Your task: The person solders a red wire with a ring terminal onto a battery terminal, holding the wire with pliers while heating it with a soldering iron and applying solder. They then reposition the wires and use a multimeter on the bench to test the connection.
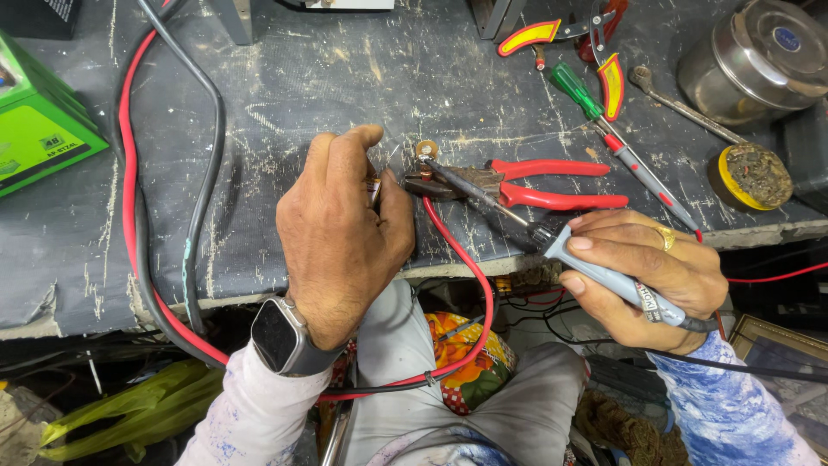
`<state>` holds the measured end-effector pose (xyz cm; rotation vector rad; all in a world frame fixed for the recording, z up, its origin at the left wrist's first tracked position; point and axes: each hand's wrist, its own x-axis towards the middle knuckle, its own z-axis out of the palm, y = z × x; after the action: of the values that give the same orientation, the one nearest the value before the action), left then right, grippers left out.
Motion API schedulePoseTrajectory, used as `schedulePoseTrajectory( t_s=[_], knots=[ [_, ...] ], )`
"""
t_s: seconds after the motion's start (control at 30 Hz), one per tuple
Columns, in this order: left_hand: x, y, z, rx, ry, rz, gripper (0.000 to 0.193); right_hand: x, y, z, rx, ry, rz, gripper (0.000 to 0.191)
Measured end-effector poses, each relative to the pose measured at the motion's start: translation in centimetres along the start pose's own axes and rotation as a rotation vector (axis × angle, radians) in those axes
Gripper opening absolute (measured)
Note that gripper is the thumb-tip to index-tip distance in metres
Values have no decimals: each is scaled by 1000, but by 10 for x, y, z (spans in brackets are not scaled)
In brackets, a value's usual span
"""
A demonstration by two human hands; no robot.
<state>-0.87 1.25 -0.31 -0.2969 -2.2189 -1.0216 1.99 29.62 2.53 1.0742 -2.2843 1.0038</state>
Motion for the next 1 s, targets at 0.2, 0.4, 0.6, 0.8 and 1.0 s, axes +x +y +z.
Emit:
schedulePoseTrajectory(
  t_s=[0.2,0.4,0.6,0.8,1.0],
  knots=[
    [0,0,0,0,5,10,36,2,0,-2,3,4,4,32],
    [0,-1,0,-16,3,15,36,2,0,-2,11,2,5,31],
    [0,-1,0,5,5,22,37,3,0,-3,2,4,20,32],
    [0,-1,0,1,7,27,37,3,1,-5,20,21,20,32],
    [0,-1,0,10,12,24,37,1,3,-3,40,23,30,31]
  ],
)
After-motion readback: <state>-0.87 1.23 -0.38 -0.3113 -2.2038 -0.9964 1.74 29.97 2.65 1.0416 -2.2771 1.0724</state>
